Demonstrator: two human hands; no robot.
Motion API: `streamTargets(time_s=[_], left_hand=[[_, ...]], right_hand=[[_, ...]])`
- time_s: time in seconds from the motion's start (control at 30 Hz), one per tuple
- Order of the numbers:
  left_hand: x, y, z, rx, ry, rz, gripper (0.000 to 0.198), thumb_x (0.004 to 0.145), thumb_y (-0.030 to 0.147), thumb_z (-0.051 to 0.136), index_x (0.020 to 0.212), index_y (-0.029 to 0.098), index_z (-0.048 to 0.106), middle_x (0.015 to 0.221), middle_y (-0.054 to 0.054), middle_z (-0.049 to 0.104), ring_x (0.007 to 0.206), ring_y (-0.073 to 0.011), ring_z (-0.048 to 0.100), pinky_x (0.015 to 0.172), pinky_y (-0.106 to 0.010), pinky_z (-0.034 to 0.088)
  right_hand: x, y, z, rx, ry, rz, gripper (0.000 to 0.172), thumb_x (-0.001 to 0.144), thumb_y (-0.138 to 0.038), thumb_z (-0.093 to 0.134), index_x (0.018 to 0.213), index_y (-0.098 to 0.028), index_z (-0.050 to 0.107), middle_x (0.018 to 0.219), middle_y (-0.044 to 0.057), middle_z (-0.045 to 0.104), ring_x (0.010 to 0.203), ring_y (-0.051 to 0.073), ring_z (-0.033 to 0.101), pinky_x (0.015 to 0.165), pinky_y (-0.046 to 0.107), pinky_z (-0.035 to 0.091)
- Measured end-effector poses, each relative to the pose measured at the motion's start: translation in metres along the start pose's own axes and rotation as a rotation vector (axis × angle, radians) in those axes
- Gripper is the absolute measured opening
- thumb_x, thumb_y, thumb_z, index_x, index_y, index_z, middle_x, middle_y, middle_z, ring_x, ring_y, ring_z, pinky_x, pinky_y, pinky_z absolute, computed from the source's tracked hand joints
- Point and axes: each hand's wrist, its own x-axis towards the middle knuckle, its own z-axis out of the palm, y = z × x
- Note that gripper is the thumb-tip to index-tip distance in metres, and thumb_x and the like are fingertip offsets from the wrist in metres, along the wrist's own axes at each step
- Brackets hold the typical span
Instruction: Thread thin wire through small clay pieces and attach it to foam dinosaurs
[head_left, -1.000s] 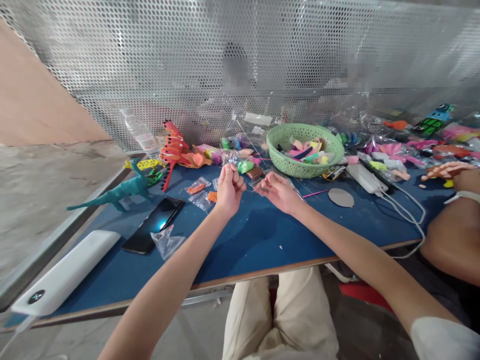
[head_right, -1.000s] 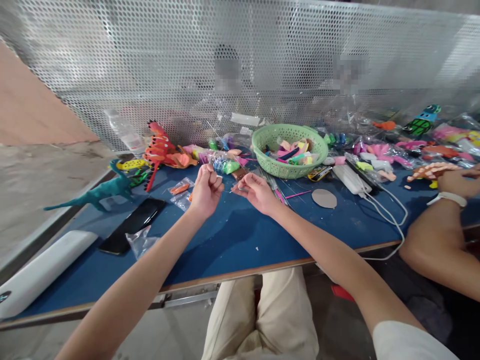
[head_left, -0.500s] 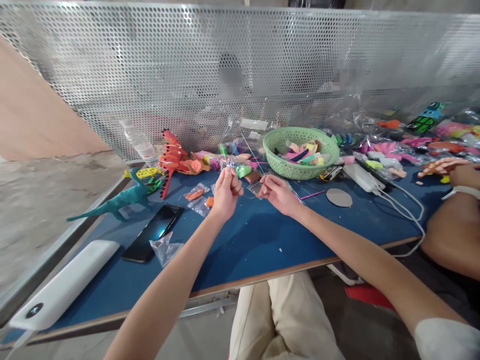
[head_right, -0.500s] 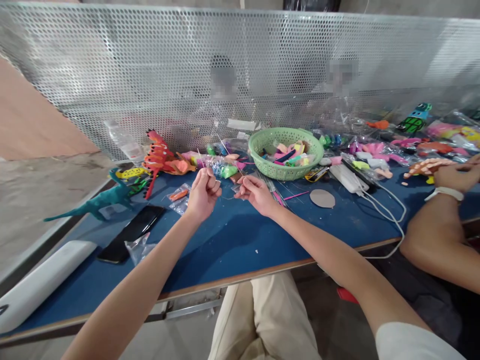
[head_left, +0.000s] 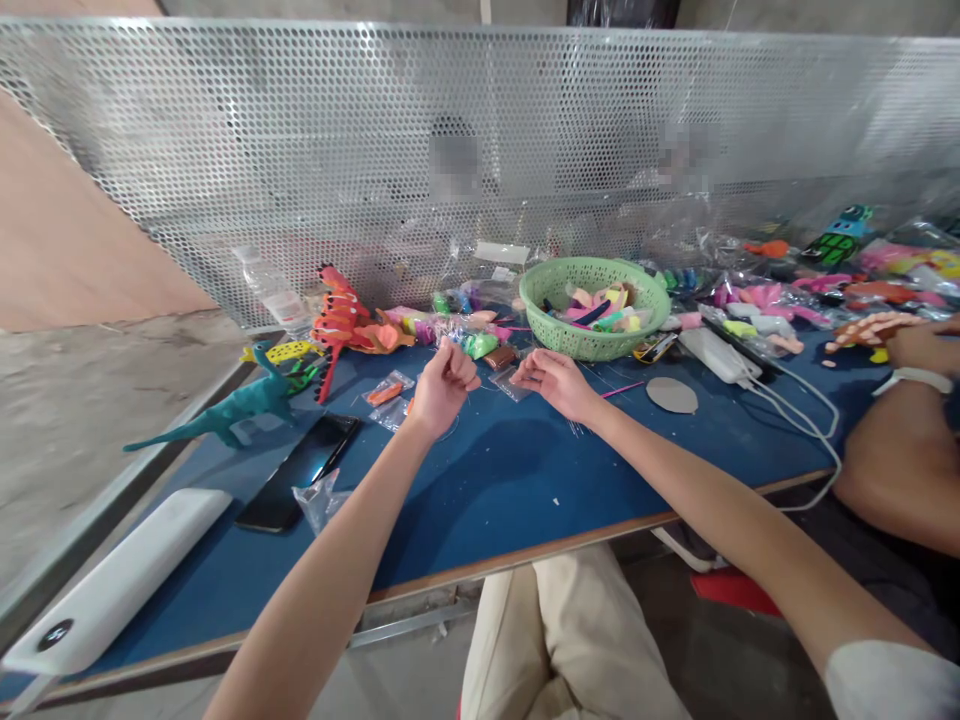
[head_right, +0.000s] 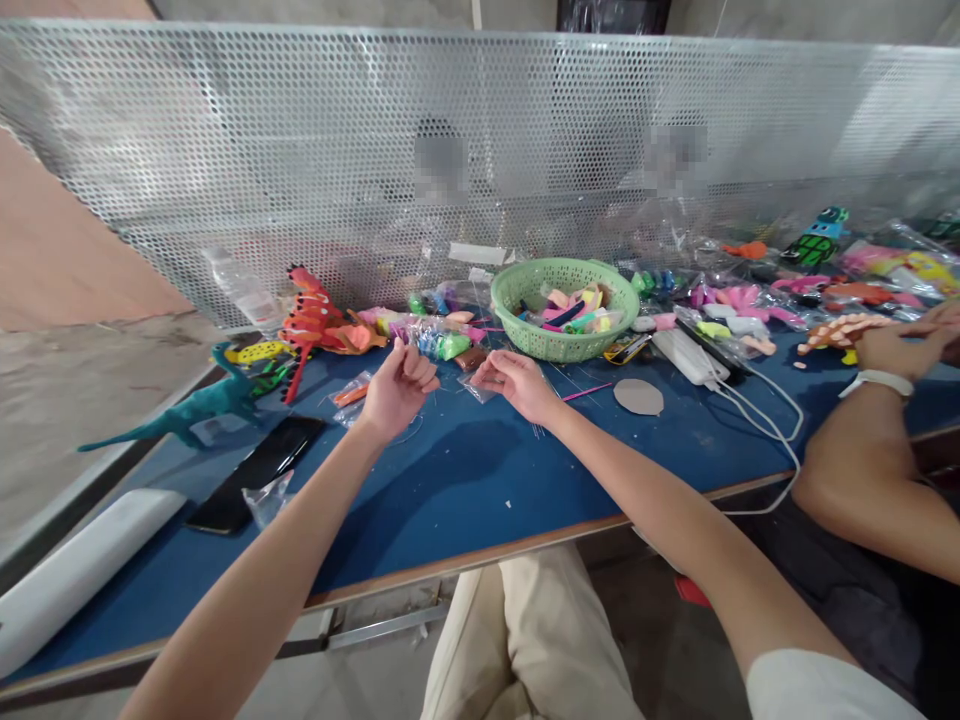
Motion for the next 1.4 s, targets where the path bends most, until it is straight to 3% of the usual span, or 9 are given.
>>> streamTargets(time_s=[0.17, 0.37, 0.53, 0.7, 0.83, 0.93, 1.07, 1.27, 1.4], left_hand=[[0.002, 0.002, -0.002, -0.031, 0.063, 0.004, 0.062, 0.099, 0.058, 0.047, 0.055, 0.019, 0.029, 0.055, 0.005, 0.016, 0.048, -0.0100, 0.024, 0.047, -0.025, 0.028], [-0.005, 0.006, -0.002, 0.014, -0.120, -0.089, 0.069, 0.099, 0.063, 0.040, 0.047, 0.019, 0.029, 0.050, 0.005, 0.014, 0.046, -0.0102, 0.024, 0.051, -0.027, 0.031], [-0.009, 0.005, 0.001, 0.022, -0.211, -0.124, 0.070, 0.101, 0.061, 0.035, 0.046, 0.018, 0.038, 0.049, 0.003, 0.021, 0.048, -0.0109, 0.031, 0.056, -0.028, 0.037], [-0.008, -0.003, 0.002, 0.049, -0.193, -0.168, 0.066, 0.100, 0.056, 0.042, 0.048, 0.017, 0.042, 0.050, 0.003, 0.026, 0.049, -0.0107, 0.032, 0.055, -0.027, 0.036], [-0.007, -0.014, -0.003, 0.250, -0.284, -0.240, 0.060, 0.097, 0.054, 0.053, 0.050, 0.017, 0.052, 0.048, 0.004, 0.026, 0.050, -0.0110, 0.032, 0.059, -0.028, 0.039], [-0.006, -0.020, -0.005, 0.332, -0.291, -0.192, 0.047, 0.094, 0.053, 0.059, 0.072, 0.013, 0.069, 0.052, 0.006, 0.025, 0.050, -0.0099, 0.029, 0.056, -0.026, 0.035], [-0.006, -0.024, -0.004, 0.368, -0.256, -0.103, 0.043, 0.093, 0.053, 0.060, 0.089, 0.013, 0.073, 0.061, 0.005, 0.028, 0.053, -0.0094, 0.029, 0.054, -0.024, 0.030], [-0.006, -0.021, -0.004, 0.483, -0.236, -0.070, 0.044, 0.094, 0.052, 0.058, 0.081, 0.013, 0.073, 0.063, 0.004, 0.027, 0.055, -0.0104, 0.029, 0.055, -0.026, 0.028], [-0.005, -0.016, -0.005, 0.493, -0.159, -0.032, 0.043, 0.092, 0.053, 0.062, 0.077, 0.014, 0.073, 0.060, 0.004, 0.026, 0.053, -0.0104, 0.029, 0.053, -0.026, 0.028]], right_hand=[[0.000, -0.003, 0.006, 0.034, -0.023, 0.015, 0.042, 0.086, -0.053, 0.072, 0.069, -0.020, 0.052, 0.080, 0.001, 0.064, 0.085, 0.018, 0.068, 0.092, 0.038, 0.055], [0.001, -0.008, 0.007, 0.034, 0.015, -0.034, 0.042, 0.088, -0.050, 0.072, 0.065, -0.020, 0.052, 0.058, -0.006, 0.039, 0.060, 0.012, 0.050, 0.074, 0.032, 0.054], [-0.002, -0.019, 0.005, 0.008, 0.019, -0.033, 0.034, 0.087, -0.045, 0.074, 0.071, -0.020, 0.058, 0.056, -0.009, 0.020, 0.051, 0.009, 0.026, 0.051, 0.022, 0.035], [-0.003, -0.024, 0.002, -0.112, 0.006, -0.083, 0.035, 0.086, -0.050, 0.073, 0.074, -0.020, 0.061, 0.056, -0.009, 0.022, 0.051, 0.009, 0.023, 0.049, 0.023, 0.028], [-0.002, -0.022, -0.005, -0.269, -0.022, -0.095, 0.038, 0.086, -0.054, 0.072, 0.072, -0.020, 0.063, 0.052, -0.009, 0.027, 0.047, 0.008, 0.025, 0.048, 0.024, 0.026], [-0.002, -0.018, -0.009, -0.381, -0.052, -0.095, 0.039, 0.086, -0.055, 0.071, 0.072, -0.019, 0.065, 0.050, -0.008, 0.035, 0.046, 0.008, 0.031, 0.048, 0.025, 0.028], [-0.001, -0.016, -0.008, -0.472, -0.040, -0.114, 0.037, 0.087, -0.056, 0.067, 0.084, -0.020, 0.072, 0.055, -0.006, 0.042, 0.049, 0.010, 0.039, 0.049, 0.024, 0.032], [0.000, -0.021, 0.000, -0.267, -0.009, -0.106, 0.033, 0.085, -0.050, 0.072, 0.100, -0.021, 0.073, 0.064, -0.006, 0.044, 0.049, 0.007, 0.032, 0.047, 0.023, 0.031], [-0.001, -0.024, -0.002, -0.214, -0.019, -0.111, 0.032, 0.085, -0.049, 0.073, 0.101, -0.021, 0.073, 0.062, -0.005, 0.048, 0.052, 0.009, 0.040, 0.059, 0.027, 0.042]])
